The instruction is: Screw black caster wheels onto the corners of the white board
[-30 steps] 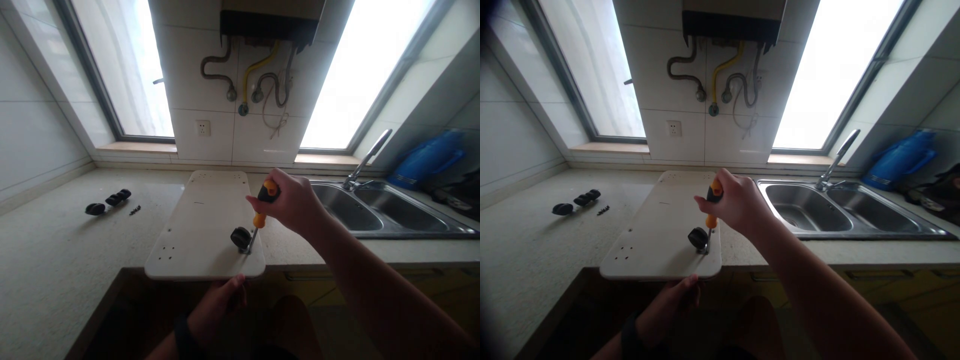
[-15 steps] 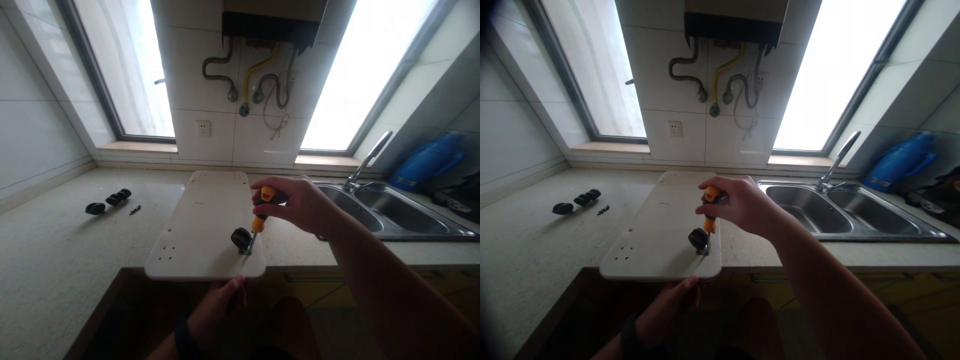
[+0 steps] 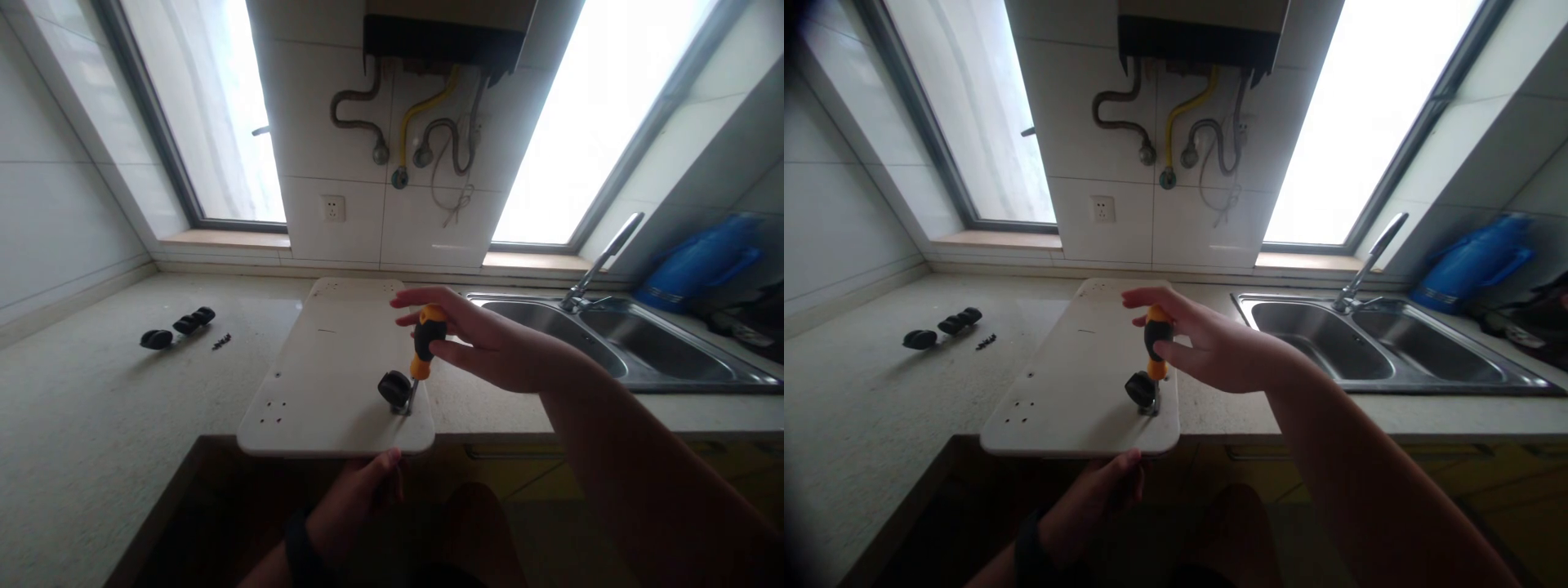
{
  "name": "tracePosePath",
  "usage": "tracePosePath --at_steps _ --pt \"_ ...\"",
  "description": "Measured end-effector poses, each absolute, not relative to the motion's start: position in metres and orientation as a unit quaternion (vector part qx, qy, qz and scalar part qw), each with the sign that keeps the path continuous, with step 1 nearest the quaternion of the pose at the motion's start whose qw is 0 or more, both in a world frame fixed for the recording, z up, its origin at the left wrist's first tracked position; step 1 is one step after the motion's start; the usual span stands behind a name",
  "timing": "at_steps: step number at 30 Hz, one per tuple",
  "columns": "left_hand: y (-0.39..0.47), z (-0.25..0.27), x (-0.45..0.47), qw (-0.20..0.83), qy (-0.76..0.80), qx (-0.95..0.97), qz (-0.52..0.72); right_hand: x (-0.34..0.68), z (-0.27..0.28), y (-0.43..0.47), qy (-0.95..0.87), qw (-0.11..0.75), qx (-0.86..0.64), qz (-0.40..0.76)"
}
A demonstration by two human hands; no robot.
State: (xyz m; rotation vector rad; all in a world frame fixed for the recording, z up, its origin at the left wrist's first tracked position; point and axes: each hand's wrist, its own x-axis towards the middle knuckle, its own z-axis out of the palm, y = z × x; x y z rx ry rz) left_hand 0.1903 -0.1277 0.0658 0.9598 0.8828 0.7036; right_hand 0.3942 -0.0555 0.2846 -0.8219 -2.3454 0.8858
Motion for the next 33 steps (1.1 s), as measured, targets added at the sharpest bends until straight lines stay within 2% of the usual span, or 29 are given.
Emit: tracePosePath --at_steps 3,5,10,13,15,16,20,23,27,33 --pt "-0.127 0.064 0.19 0.724 0.393 0.451 0.344 0.397 0.283 -0.052 -0.853 0.266 -0.271 0.358" --pt "-0.127 0.061 0.191 0.727 0.391 0.447 0.344 0.396 0.282 -0.049 -0.856 0.282 -0.292 0.32" --pt "-0.128 0.058 0.191 0.729 0.396 0.443 0.34 0.385 0.276 -0.046 -0.829 0.371 -0.417 0.039" --pt "-0.128 0.058 0.191 0.731 0.389 0.44 0.347 0.378 0.273 -0.048 -0.793 0.395 -0.459 -0.065" --pt "-0.128 0.059 0.191 0.736 0.386 0.434 0.346 0.378 0.273 -0.048 -0.806 0.363 -0.465 -0.05" --pt "-0.128 0.059 0.191 0.738 0.385 0.434 0.345 0.379 0.273 -0.047 -0.82 0.348 -0.455 -0.006" --pt "-0.128 0.06 0.189 0.735 0.391 0.44 0.337 0.392 0.274 -0.038 -0.853 0.292 -0.29 0.32" --pt "-0.128 0.06 0.188 0.73 0.395 0.443 0.339 0.4 0.272 -0.031 -0.836 0.266 -0.204 0.435" --pt "-0.128 0.061 0.189 0.732 0.389 0.445 0.339 0.398 0.271 -0.033 -0.823 0.294 -0.244 0.421" --pt "-0.129 0.066 0.192 0.729 0.397 0.442 0.339 0.376 0.262 -0.049 -0.778 0.393 -0.463 0.158"
